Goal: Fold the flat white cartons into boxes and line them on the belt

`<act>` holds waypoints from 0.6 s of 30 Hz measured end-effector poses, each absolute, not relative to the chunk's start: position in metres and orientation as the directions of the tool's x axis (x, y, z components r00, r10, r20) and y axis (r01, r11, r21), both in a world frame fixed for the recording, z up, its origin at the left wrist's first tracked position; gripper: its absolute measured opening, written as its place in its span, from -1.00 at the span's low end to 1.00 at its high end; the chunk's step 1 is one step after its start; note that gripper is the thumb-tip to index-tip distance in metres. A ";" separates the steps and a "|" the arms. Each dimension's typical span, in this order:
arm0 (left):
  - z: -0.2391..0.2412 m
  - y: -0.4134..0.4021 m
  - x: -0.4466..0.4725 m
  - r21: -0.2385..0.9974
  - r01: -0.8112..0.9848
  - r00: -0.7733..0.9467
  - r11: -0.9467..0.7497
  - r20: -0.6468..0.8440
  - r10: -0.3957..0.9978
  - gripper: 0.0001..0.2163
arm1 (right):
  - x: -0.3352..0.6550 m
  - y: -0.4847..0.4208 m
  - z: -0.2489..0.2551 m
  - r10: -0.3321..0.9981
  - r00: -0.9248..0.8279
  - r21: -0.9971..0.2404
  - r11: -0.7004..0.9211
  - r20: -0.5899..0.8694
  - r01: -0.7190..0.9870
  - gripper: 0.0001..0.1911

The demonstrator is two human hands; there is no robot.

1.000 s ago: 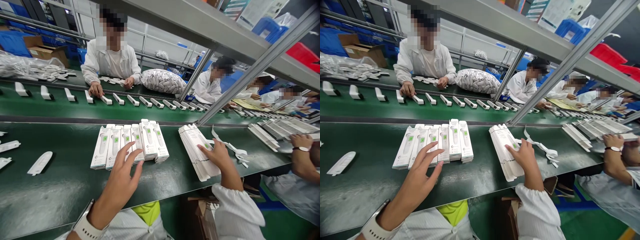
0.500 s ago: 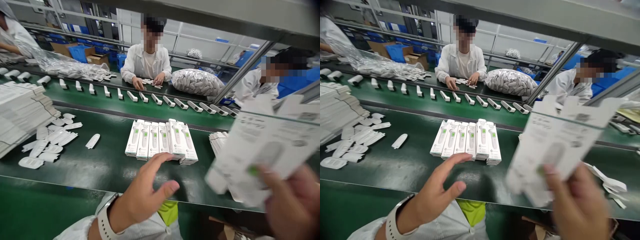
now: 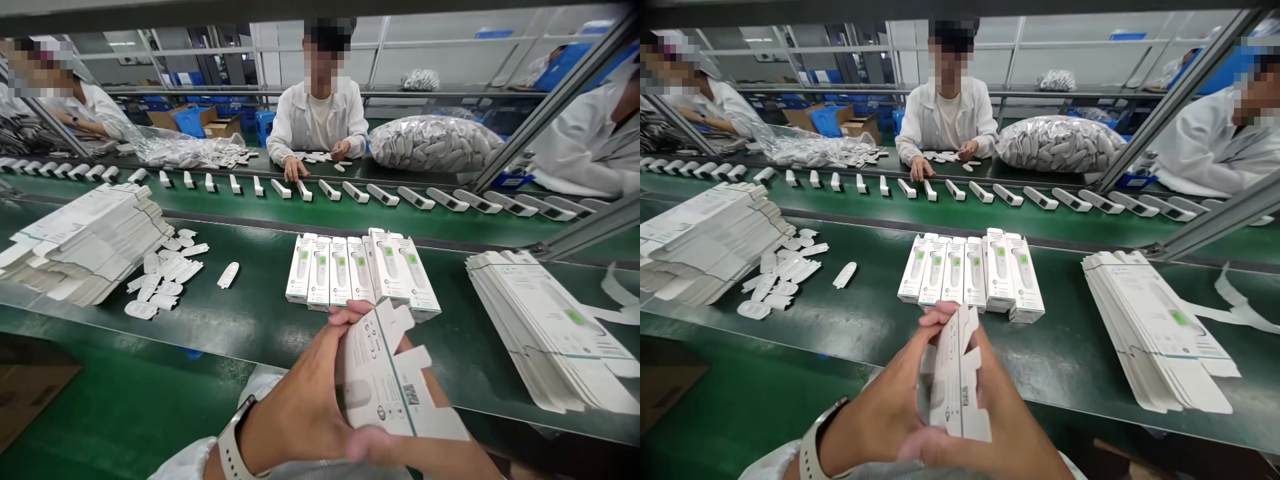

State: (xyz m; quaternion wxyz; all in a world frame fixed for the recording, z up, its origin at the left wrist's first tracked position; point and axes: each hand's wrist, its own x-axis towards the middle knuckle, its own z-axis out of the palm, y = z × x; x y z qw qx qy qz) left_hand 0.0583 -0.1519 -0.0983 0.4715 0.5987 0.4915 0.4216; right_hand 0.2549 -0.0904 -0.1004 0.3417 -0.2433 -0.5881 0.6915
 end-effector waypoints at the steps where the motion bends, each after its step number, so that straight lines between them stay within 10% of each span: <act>1: -0.098 -0.151 0.059 0.984 0.160 0.171 -0.074 0.047 0.984 0.16 | 0.249 -0.090 -0.099 0.779 -0.614 -0.961 -0.060 0.125 -0.272 0.01; 5: -0.102 -0.151 0.056 0.986 0.164 0.182 0.039 -0.069 0.981 0.07 | 0.229 -0.084 -0.097 0.885 -0.398 -0.912 0.067 0.242 -0.405 -0.29; 9: -0.111 -0.152 0.058 0.901 0.392 -0.023 0.185 -0.191 0.981 -0.63 | 0.222 -0.085 -0.104 0.987 -0.154 -0.983 -0.067 -0.040 -0.173 -0.66; 18: -0.121 -0.169 0.048 0.918 0.377 0.093 0.125 -0.172 0.981 -0.48 | 0.216 -0.097 -0.094 0.994 -0.089 -0.948 -0.082 -0.057 -0.308 -0.47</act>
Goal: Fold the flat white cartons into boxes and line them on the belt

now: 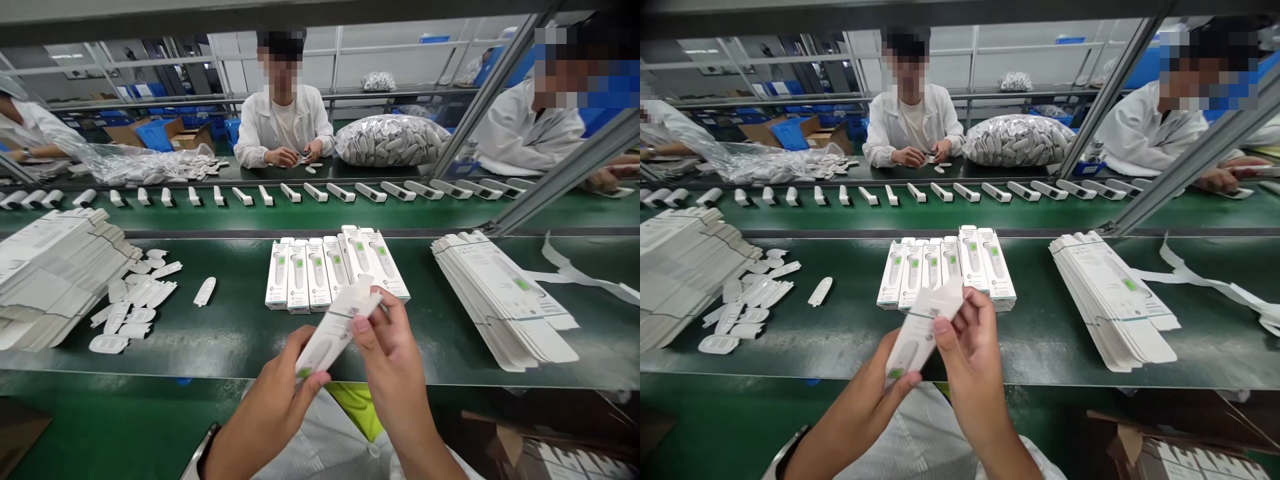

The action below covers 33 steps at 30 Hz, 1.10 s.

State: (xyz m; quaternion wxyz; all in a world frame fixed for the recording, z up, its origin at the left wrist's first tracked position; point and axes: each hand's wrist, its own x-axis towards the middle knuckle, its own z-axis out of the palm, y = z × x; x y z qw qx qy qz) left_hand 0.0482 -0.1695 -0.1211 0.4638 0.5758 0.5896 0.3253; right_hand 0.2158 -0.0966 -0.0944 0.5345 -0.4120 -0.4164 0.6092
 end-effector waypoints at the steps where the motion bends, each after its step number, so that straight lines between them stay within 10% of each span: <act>1: -0.120 -0.171 0.048 0.930 0.353 0.125 0.105 -0.158 0.979 -0.43 | 0.216 -0.099 -0.093 0.990 -0.117 -0.933 -0.110 -0.074 -0.342 -0.49; 9: -0.088 -0.163 0.086 0.947 -0.308 -0.188 0.089 -0.153 0.970 -0.37 | 0.198 -0.142 -0.093 0.953 -0.303 -0.983 -0.070 -0.016 -0.169 -0.42; 16: -0.087 -0.174 0.112 0.999 -0.016 -0.323 -0.050 0.043 0.945 -0.62 | 0.199 -0.147 -0.078 0.988 -0.103 -0.972 0.089 0.114 -0.217 -0.80; 24: -0.104 -0.167 0.087 0.805 0.365 0.051 -0.467 0.484 0.874 -0.50 | 0.223 -0.120 -0.071 0.950 -0.262 -0.817 -0.284 -0.170 -0.502 -0.73; 33: -0.076 -0.159 0.054 0.928 0.006 0.191 -0.372 0.364 0.912 -0.79 | 0.246 -0.098 -0.089 0.651 -0.735 -0.771 -0.365 0.189 -0.522 -0.63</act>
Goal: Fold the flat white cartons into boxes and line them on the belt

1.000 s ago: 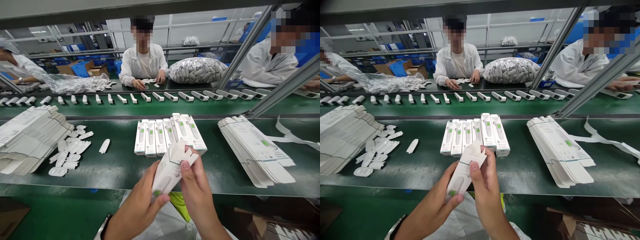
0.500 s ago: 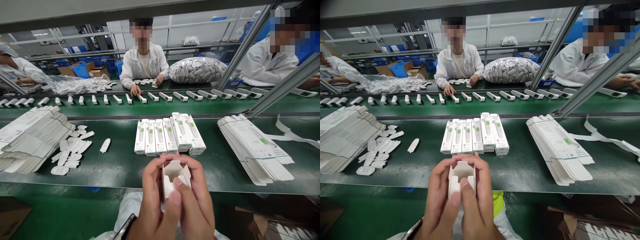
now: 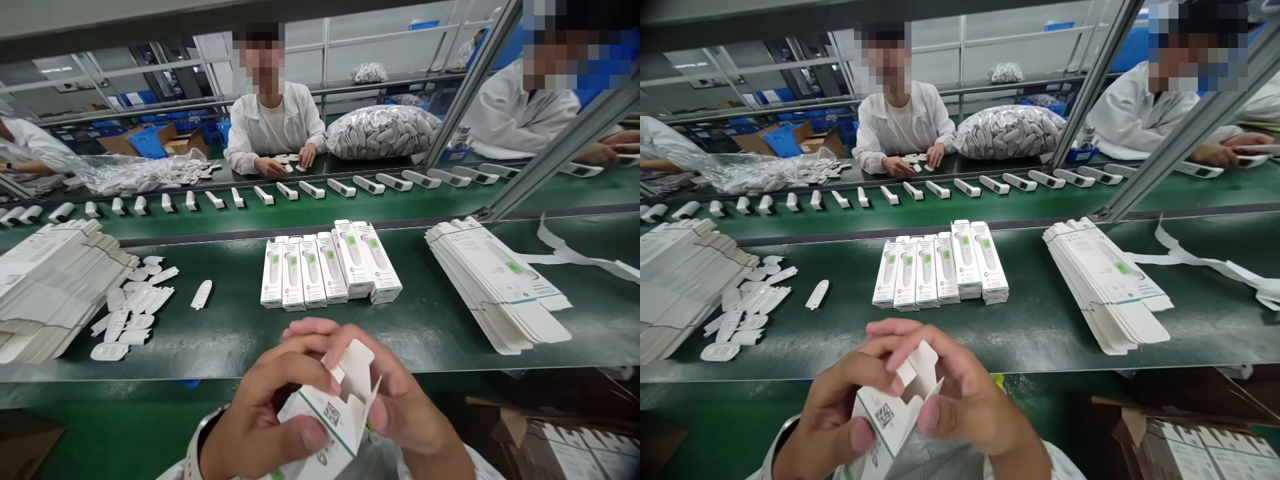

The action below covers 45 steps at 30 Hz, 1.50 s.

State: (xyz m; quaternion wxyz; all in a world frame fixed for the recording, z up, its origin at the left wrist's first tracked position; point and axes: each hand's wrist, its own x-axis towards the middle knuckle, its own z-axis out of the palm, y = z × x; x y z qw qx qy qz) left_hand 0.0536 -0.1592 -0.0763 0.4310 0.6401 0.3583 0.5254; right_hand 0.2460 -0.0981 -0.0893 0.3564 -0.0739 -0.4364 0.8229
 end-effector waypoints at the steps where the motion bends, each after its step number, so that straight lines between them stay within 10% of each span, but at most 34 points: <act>1: -0.076 -0.160 0.053 0.929 -0.004 0.206 -0.371 0.364 0.908 -0.78 | 0.242 -0.098 -0.093 0.655 -0.724 -0.709 -0.404 0.217 -0.578 -0.67; 8: -0.084 -0.167 0.044 0.851 0.309 0.244 -0.425 0.361 0.900 -0.68 | 0.223 -0.101 -0.087 0.646 -0.760 -0.513 -0.679 -0.077 -0.525 -0.88; 15: -0.093 -0.157 0.056 0.836 0.377 -0.095 -0.400 0.464 0.881 -0.61 | 0.224 -0.122 -0.090 0.844 -0.536 -0.951 -0.140 0.032 -0.276 -0.64; 21: -0.101 -0.161 0.057 0.793 0.439 -0.130 -0.423 0.522 0.843 -0.48 | 0.225 -0.115 -0.101 0.939 -0.324 -0.965 0.029 0.117 -0.262 -0.84; 26: -0.095 -0.155 0.057 0.431 0.829 0.122 -0.355 0.480 0.869 -0.38 | 0.219 -0.104 -0.099 0.992 -0.117 -0.892 -0.006 0.053 -0.453 -0.84; 32: -0.091 -0.146 0.046 0.287 0.849 0.222 -0.443 0.567 0.794 -0.45 | 0.229 -0.100 -0.101 0.913 -0.403 -0.877 -0.247 -0.069 -0.412 -0.77; 35: -0.091 -0.144 0.040 0.282 0.832 0.261 -0.477 0.559 0.787 -0.53 | 0.237 -0.090 -0.096 0.797 -0.594 -0.864 -0.369 -0.105 -0.342 -0.38; 45: -0.084 -0.149 0.044 0.298 0.846 0.229 -0.443 0.547 0.805 -0.53 | 0.229 -0.087 -0.091 0.815 -0.574 -0.906 -0.295 -0.072 -0.305 -0.52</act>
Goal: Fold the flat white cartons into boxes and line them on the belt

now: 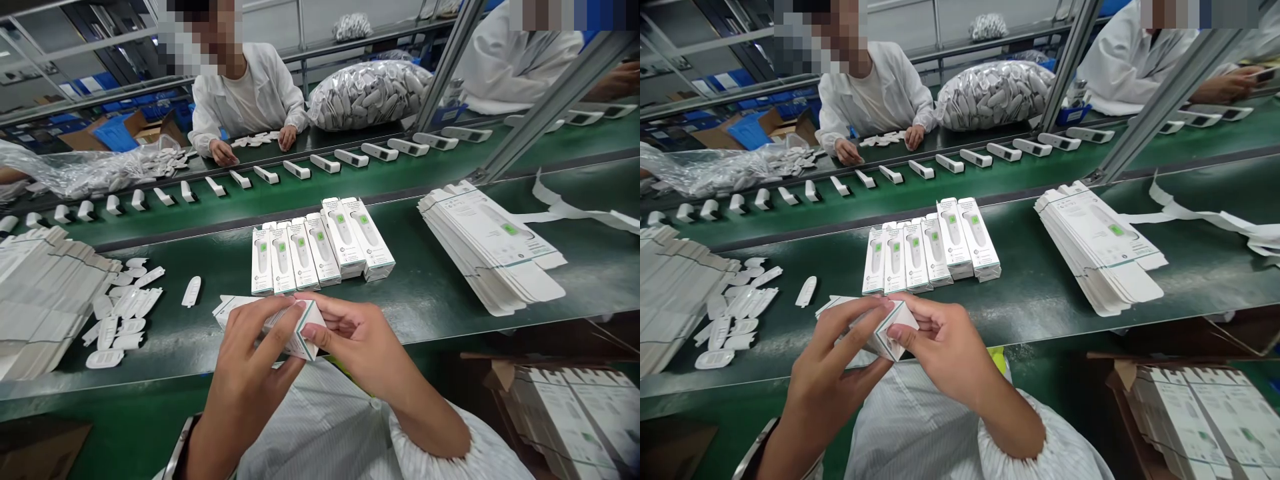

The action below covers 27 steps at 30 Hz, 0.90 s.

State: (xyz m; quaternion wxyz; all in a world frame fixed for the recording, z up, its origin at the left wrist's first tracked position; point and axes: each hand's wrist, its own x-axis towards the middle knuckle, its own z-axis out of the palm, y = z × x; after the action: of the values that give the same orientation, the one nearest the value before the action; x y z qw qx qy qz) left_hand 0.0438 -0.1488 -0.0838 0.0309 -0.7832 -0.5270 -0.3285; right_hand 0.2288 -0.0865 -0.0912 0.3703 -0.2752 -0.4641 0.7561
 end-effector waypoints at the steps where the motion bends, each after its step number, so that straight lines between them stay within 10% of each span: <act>1: -0.084 -0.149 0.044 0.295 0.849 0.225 -0.438 0.548 0.806 -0.53 | 0.226 -0.087 -0.091 0.821 -0.567 -0.911 -0.286 -0.073 -0.297 -0.52; 10: -0.079 -0.149 0.036 0.293 0.853 0.226 -0.433 0.540 0.811 -0.60 | 0.231 -0.083 -0.091 0.793 -0.608 -0.951 -0.212 -0.034 -0.224 -0.54; 15: -0.069 -0.144 0.030 0.180 0.862 0.334 -0.474 0.502 0.797 -0.58 | 0.236 -0.084 -0.102 0.731 -0.682 -0.885 -0.304 0.020 -0.352 -0.20; 20: -0.069 -0.138 0.030 0.200 0.830 0.371 -0.520 0.498 0.784 -0.57 | 0.228 -0.080 -0.106 0.825 -0.564 -0.848 -0.285 0.021 -0.448 -0.65; 27: -0.075 -0.128 0.022 0.176 0.840 0.358 -0.514 0.533 0.767 -0.56 | 0.218 -0.082 -0.102 0.901 -0.434 -0.881 -0.215 -0.013 -0.420 -0.71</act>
State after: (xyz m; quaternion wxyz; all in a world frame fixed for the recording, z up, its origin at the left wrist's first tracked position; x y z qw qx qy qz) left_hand 0.0223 -0.1276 -0.0748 0.0637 -0.8214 -0.4889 -0.2866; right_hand 0.2179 -0.0818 -0.1021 0.4536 -0.2782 -0.4318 0.7283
